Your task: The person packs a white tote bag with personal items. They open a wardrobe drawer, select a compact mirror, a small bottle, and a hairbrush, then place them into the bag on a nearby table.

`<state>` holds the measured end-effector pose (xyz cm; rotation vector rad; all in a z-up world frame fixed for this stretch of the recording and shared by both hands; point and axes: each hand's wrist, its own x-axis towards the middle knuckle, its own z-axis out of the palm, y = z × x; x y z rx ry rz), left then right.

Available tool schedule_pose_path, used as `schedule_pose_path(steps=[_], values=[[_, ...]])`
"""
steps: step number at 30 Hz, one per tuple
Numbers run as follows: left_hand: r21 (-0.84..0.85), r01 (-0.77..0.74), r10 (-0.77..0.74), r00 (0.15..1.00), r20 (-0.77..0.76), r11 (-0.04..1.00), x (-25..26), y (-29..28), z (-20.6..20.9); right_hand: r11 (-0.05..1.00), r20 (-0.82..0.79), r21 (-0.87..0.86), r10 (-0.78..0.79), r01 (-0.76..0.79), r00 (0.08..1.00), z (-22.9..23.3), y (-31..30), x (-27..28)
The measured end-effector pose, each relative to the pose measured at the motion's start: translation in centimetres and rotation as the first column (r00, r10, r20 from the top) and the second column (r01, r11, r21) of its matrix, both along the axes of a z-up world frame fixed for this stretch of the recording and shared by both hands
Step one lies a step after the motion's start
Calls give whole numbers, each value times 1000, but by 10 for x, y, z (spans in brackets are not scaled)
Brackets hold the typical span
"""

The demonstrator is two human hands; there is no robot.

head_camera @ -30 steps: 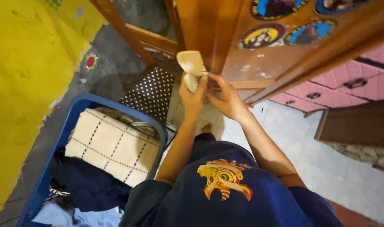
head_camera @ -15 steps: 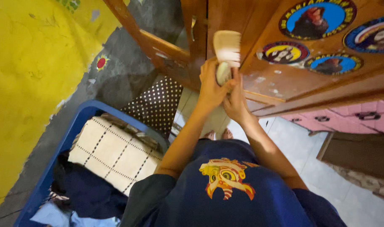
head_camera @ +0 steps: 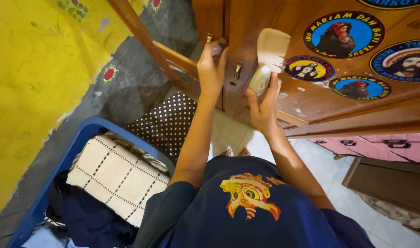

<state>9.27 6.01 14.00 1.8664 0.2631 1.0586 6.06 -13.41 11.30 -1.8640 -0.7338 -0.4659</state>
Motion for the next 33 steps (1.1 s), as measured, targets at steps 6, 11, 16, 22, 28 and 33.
schedule_pose_path(steps=[6,11,16,22,28,33], values=[[56,40,-40,999,-1,998,-7,-2,9,1000,-80,3,24,-24,997,3,-2,0],[92,63,-60,998,-35,994,-6,5,12,999,-28,-35,-11,10,1000,7,0,1],[173,224,-195,966,-171,959,-2,21,15,1000,-23,-19,-10,9,1000,11,0,-2],[321,157,-94,975,-203,934,-1,19,11,999,-41,-22,-36,35,999,12,4,-4],[347,258,-176,952,-251,902,-1,35,13,997,-2,-59,-52,51,999,20,3,-7],[333,283,-218,951,-220,900,-7,35,17,995,-7,-71,-70,69,998,23,5,6]])
